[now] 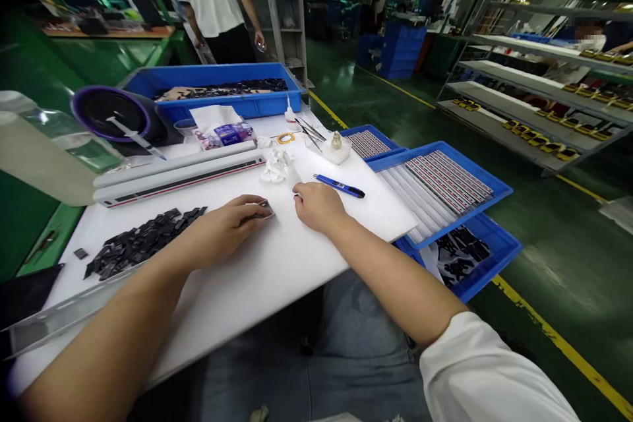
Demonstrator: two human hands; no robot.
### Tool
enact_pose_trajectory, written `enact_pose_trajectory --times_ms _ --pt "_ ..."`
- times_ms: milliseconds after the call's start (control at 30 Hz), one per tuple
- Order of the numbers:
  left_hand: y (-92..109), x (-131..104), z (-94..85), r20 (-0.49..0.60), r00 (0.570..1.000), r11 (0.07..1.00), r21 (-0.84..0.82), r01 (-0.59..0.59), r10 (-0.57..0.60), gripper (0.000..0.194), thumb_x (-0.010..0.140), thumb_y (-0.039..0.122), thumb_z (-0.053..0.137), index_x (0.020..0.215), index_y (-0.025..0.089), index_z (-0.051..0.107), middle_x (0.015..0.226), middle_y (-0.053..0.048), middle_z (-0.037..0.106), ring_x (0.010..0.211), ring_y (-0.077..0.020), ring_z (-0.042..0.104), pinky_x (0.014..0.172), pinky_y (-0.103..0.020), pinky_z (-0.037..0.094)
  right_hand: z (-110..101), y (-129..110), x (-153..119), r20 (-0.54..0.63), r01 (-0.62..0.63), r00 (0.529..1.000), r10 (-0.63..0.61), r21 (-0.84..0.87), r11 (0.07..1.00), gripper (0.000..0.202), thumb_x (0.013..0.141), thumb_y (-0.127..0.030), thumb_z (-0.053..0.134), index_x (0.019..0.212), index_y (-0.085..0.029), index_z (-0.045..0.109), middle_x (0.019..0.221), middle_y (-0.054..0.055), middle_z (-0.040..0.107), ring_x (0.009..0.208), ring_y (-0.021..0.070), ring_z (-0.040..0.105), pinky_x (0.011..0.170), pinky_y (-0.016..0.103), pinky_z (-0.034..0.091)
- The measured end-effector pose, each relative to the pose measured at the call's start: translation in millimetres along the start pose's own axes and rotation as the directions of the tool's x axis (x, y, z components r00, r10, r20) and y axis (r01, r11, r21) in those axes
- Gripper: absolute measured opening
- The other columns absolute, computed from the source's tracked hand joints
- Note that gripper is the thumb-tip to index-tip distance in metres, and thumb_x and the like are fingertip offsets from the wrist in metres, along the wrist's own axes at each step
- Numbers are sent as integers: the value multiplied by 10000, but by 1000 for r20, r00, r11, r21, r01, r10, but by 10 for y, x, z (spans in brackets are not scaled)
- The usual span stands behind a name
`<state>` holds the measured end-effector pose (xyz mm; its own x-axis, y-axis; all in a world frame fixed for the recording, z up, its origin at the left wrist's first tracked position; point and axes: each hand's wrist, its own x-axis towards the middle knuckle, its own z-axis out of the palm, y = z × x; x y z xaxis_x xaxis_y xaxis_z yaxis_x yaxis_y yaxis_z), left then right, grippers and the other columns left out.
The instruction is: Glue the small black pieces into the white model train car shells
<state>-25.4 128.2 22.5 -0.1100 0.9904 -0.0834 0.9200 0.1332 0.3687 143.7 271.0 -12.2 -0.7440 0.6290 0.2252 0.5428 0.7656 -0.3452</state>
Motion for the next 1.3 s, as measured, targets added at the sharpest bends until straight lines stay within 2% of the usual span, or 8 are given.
enact_pose_trajectory --times_ms 433,633,733,833,967,1100,1200,1300 --pt "124 -69 28 -25 1000 987 159 14 -10 389 962 388 335 1190 344 647 1448 53 483 1128 -211 613 892 -331 510 38 -41 -44 -17 20 1000 -20 -19 1000 247 902 -253 479 1034 -189 678 1024 91 706 932 241 646 763 331 450" --pt "171 -118 53 -77 997 981 190 43 -29 400 970 364 315 1182 332 653 1425 45 515 1138 -220 613 857 -358 518 -61 -94 -177 -125 146 982 -141 34 989 162 900 -221 511 913 -215 673 930 21 690 833 169 636 732 275 448" --pt "161 -121 79 -113 993 978 200 65 -43 389 968 349 325 1176 353 654 1421 60 520 1109 -211 628 837 -360 522 -171 -61 -354 -256 209 951 -174 113 971 161 895 -184 504 879 -201 663 866 16 671 786 145 613 719 258 445" --pt "161 -126 89 -112 993 975 213 64 -41 382 973 346 321 1142 365 663 1416 73 523 1131 -220 621 838 -375 530 -242 75 -547 -394 162 919 -14 344 925 124 853 -169 541 828 -191 660 750 3 634 668 130 565 651 254 431" --pt "194 -152 98 -120 992 964 257 67 -37 371 973 334 337 1149 348 663 1412 56 533 1162 -239 609 847 -399 551 -219 273 -667 -317 -23 911 264 599 801 80 806 -221 606 752 -194 659 629 -15 593 575 131 519 578 261 414" --pt "301 -155 121 -172 984 935 355 21 43 345 964 271 385 1172 265 660 1431 -19 526 1167 -261 605 902 -432 550 -156 336 -665 -334 -35 879 340 666 745 113 831 -278 595 773 -193 639 665 -5 596 611 138 545 602 263 443" --pt "534 -76 193 -192 964 884 462 -78 185 289 949 214 444 1118 178 676 1428 -94 531 1156 -281 600 952 -446 525 -123 353 -662 -356 -31 836 418 730 683 182 883 -361 549 871 -191 612 698 4 610 608 139 579 582 257 475" --pt "913 83 351 -189 938 833 533 -150 290 249 940 162 457 1034 133 685 1464 -145 482 1136 -294 603 897 -446 540 -93 384 -678 -357 -23 797 488 788 615 260 908 -445 517 942 -192 570 682 -1 611 533 129 565 506 246 473"
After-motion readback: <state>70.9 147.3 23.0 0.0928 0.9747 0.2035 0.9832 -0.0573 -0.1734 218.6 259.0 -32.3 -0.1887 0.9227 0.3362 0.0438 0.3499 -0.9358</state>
